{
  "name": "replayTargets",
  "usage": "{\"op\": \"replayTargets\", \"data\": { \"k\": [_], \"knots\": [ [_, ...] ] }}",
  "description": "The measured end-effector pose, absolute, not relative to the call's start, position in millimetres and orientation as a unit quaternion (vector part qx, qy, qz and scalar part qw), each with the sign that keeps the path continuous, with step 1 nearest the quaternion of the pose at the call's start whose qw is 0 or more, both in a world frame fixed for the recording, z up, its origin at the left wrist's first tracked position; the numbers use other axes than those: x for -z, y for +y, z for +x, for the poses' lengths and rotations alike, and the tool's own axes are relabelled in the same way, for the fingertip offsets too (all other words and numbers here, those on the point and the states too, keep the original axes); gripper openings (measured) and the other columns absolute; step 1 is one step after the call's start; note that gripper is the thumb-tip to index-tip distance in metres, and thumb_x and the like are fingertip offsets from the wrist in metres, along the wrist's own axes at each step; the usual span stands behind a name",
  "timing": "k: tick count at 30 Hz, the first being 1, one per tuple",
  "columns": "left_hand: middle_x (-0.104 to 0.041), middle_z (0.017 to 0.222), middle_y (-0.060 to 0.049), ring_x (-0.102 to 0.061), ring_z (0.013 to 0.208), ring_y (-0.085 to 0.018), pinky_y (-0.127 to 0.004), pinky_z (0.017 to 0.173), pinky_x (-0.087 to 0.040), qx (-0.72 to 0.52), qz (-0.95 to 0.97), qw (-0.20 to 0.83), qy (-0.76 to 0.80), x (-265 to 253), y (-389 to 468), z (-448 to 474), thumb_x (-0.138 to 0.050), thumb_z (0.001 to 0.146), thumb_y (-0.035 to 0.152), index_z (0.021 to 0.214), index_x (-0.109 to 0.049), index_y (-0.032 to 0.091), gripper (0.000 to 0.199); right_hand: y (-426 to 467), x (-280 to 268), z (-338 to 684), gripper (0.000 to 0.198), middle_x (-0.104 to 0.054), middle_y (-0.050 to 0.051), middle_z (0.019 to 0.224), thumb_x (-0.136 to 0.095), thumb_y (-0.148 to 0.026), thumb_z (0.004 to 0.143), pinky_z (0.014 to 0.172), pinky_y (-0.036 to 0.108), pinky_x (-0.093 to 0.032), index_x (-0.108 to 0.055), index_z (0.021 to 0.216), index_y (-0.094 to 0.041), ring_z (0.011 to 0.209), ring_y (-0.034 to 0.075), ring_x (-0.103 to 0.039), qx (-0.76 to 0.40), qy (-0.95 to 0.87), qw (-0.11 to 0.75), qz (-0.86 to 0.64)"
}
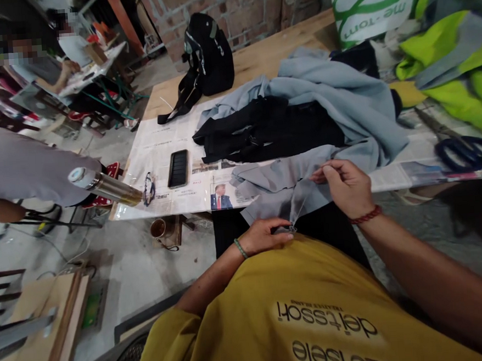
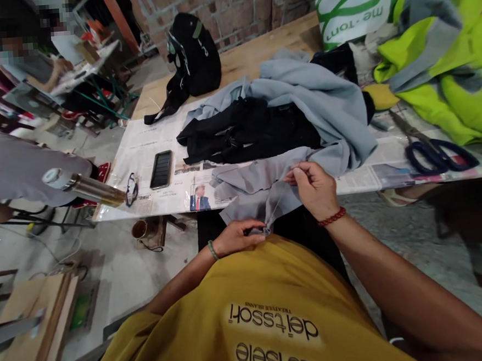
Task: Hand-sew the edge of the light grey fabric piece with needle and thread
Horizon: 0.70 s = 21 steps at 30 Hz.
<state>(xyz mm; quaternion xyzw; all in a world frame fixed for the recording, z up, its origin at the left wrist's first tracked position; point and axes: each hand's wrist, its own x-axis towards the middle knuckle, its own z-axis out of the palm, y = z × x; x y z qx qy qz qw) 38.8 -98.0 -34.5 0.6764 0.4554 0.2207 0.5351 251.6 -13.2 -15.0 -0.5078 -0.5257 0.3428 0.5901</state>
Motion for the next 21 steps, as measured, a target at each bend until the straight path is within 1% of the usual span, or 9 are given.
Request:
{"op": "replayTargets", "data": {
  "k": [3, 5, 11, 13, 17, 19, 21],
  "knots": [
    [-0.070, 0.095, -0.006, -0.062, 0.085, -0.016, -0.026, 0.079, -0.049, -0.239, 0.700, 0.521, 0.425, 38, -95, 38, -0.061, 0.082, 0.032, 0.100, -0.071, 0.017, 0.026, -16, 15, 250, 0.011, -0.067, 0.002, 0.068, -0.058, -0.029, 0.082, 0.062, 0.030, -0.056, -0.060, 0.085, -0.019, 0.060, 0.016, -0.066, -0.351, -0.505, 0.599, -0.512],
    [-0.070, 0.090, -0.008, -0.062, 0.082, -0.016, -0.026, 0.078, -0.049, -0.256, 0.714, 0.514, 0.400, 38, -93, 37, -0.058, 0.084, 0.032, 0.096, -0.072, 0.016, 0.025, -21, 10, 249, 0.011, -0.067, 0.002, 0.069, -0.058, -0.030, 0.083, 0.062, 0.029, -0.056, -0.060, 0.085, -0.019, 0.060, 0.015, -0.066, -0.354, -0.494, 0.609, -0.509],
    [-0.071, 0.091, -0.008, -0.064, 0.088, -0.017, -0.031, 0.086, -0.048, -0.254, 0.747, 0.501, 0.356, 34, -91, 33, -0.059, 0.084, 0.037, 0.092, -0.073, 0.019, 0.024, -44, -6, 263, 0.012, -0.066, 0.001, 0.070, -0.060, -0.030, 0.083, 0.066, 0.033, -0.057, -0.060, 0.084, -0.018, 0.062, 0.015, -0.066, -0.329, -0.475, 0.643, -0.503],
    [-0.071, 0.090, -0.008, -0.064, 0.087, -0.018, -0.031, 0.086, -0.048, -0.267, 0.739, 0.499, 0.366, 33, -91, 31, -0.061, 0.082, 0.037, 0.090, -0.073, 0.019, 0.023, -50, -8, 271, 0.011, -0.065, 0.001, 0.068, -0.062, -0.030, 0.081, 0.066, 0.034, -0.058, -0.061, 0.081, -0.019, 0.061, 0.015, -0.066, -0.325, -0.457, 0.654, -0.508],
    [-0.071, 0.085, -0.008, -0.064, 0.081, -0.016, -0.028, 0.078, -0.050, -0.313, 0.675, 0.513, 0.428, 34, -92, 27, -0.062, 0.082, 0.034, 0.085, -0.073, 0.016, 0.021, -55, -4, 286, 0.010, -0.062, 0.001, 0.064, -0.067, -0.028, 0.075, 0.062, 0.037, -0.057, -0.063, 0.079, -0.019, 0.056, 0.016, -0.063, -0.323, -0.421, 0.684, -0.501],
    [-0.070, 0.083, -0.007, -0.063, 0.077, -0.015, -0.026, 0.075, -0.049, -0.318, 0.641, 0.526, 0.460, 36, -92, 26, -0.063, 0.080, 0.034, 0.083, -0.072, 0.015, 0.021, -56, 1, 291, 0.011, -0.061, 0.002, 0.063, -0.068, -0.028, 0.073, 0.058, 0.035, -0.055, -0.064, 0.077, -0.019, 0.055, 0.016, -0.061, -0.326, -0.406, 0.689, -0.504],
    [-0.070, 0.081, -0.005, -0.061, 0.076, -0.014, -0.026, 0.074, -0.048, -0.314, 0.606, 0.546, 0.486, 38, -92, 25, -0.065, 0.078, 0.035, 0.082, -0.071, 0.015, 0.021, -59, 5, 293, 0.011, -0.060, 0.001, 0.062, -0.069, -0.028, 0.073, 0.053, 0.030, -0.052, -0.063, 0.077, -0.019, 0.053, 0.014, -0.059, -0.331, -0.396, 0.684, -0.515]
  ]
}}
